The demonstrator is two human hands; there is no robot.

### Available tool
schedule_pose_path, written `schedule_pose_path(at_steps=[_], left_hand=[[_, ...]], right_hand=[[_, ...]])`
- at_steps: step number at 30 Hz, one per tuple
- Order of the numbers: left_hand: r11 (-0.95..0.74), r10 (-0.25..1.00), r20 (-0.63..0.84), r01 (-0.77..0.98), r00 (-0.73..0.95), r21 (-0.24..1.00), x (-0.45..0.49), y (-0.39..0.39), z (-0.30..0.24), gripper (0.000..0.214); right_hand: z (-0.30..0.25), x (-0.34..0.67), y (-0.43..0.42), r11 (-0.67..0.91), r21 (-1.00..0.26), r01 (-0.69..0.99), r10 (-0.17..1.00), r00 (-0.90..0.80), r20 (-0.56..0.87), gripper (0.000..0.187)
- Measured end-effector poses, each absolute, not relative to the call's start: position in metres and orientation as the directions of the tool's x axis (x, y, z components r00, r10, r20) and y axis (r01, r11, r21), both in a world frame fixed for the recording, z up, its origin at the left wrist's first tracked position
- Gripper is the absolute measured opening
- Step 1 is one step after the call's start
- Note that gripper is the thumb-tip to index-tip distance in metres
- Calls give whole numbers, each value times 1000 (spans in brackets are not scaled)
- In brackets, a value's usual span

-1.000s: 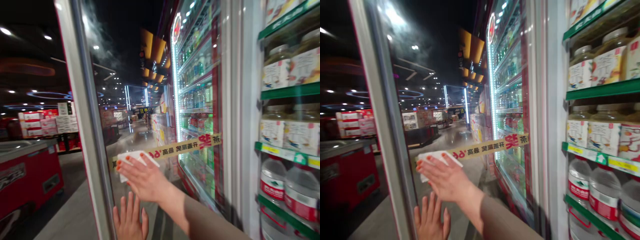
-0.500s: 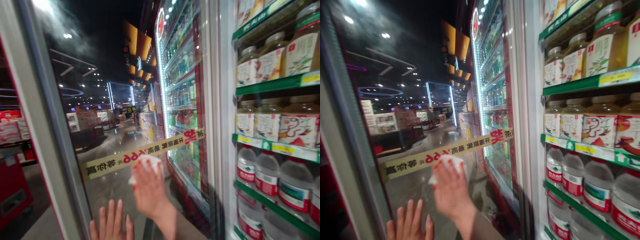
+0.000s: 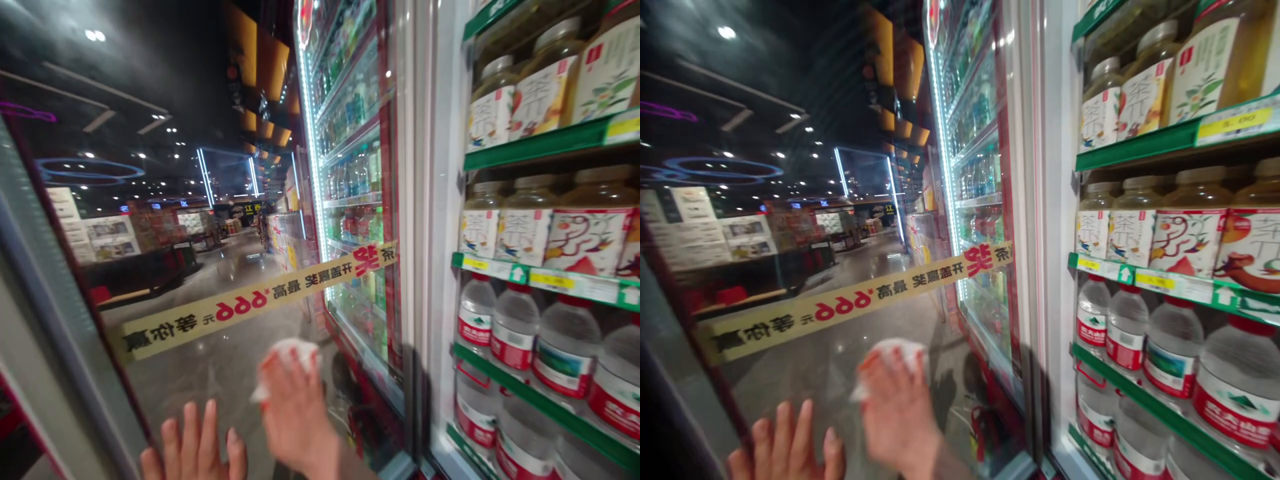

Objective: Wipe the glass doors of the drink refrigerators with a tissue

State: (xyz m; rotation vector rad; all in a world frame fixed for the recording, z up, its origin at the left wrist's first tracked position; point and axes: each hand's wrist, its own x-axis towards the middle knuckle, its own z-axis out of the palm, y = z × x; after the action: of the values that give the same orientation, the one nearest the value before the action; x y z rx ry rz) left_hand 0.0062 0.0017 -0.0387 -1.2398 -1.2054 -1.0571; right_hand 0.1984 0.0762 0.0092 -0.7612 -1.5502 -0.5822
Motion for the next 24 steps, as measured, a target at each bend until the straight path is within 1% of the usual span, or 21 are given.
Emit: schedule_pose_path(at_steps=[1,2,3,4,6,8,9,10,11,12,13,15,16,17,18,19,20,21,22,23,24], left_hand=[[61,64,994,994,90,-94,4,2,-41,84],[55,73,994,994,87,-91,3,2,-42,85],[52,84,993,994,88,-92,3,2,-43,86],[51,93,992,994,90,-95,4,2,-43,87],[53,100,990,993,97,-103,7,2,-41,87],[55,85,992,993,96,-101,11,2,-37,87],[60,77,992,993,95,-100,12,3,-35,87],[67,73,992,992,98,-103,13,3,-32,86],[75,71,992,991,104,-109,14,3,-30,86],[81,69,992,990,110,-116,15,3,-29,85],[86,68,990,988,120,-126,15,3,-28,84],[90,64,989,986,132,-138,15,3,-27,85],[93,67,989,986,135,-141,15,2,-27,86],[96,73,987,985,140,-146,14,3,-28,87],[100,81,987,984,139,-147,14,3,-29,87],[104,87,987,984,136,-145,14,4,-31,88],[103,92,987,985,129,-138,14,5,-32,87],[79,94,989,990,110,-118,14,5,-35,86],[38,90,993,996,74,-77,15,5,-37,86],[-14,83,996,1000,27,-26,15,5,-38,86],[-69,76,997,997,-24,30,16,3,-40,87]], right_hand=[[13,191,72,678,79,730,47,-150,988,79],[21,193,75,679,179,712,-8,-237,971,75],[31,204,84,663,212,718,-20,-266,964,73],[44,222,98,636,181,750,7,-241,971,72],[67,266,129,539,-28,842,121,-44,992,74],[80,295,150,480,-198,855,144,146,979,75],[80,298,152,474,-241,847,127,205,971,76],[76,294,148,479,-248,842,99,228,968,77],[68,283,139,495,-218,841,71,211,975,78],[59,268,127,522,-147,840,38,150,988,79],[51,253,114,553,-45,832,-5,58,998,79],[50,231,96,607,208,767,-113,-175,978,75],[61,228,94,622,311,719,-157,-274,949,73],[79,230,96,632,377,677,-184,-341,922,71],[104,236,103,643,388,661,-175,-366,914,70],[133,243,112,654,347,672,-133,-349,928,71],[164,248,122,663,249,706,-67,-275,959,71],[192,248,130,644,74,762,42,-131,990,70],[213,244,133,624,-36,781,102,-36,994,70],[225,236,131,622,-55,781,125,-31,992,70],[226,225,122,642,7,767,117,-108,987,71]])
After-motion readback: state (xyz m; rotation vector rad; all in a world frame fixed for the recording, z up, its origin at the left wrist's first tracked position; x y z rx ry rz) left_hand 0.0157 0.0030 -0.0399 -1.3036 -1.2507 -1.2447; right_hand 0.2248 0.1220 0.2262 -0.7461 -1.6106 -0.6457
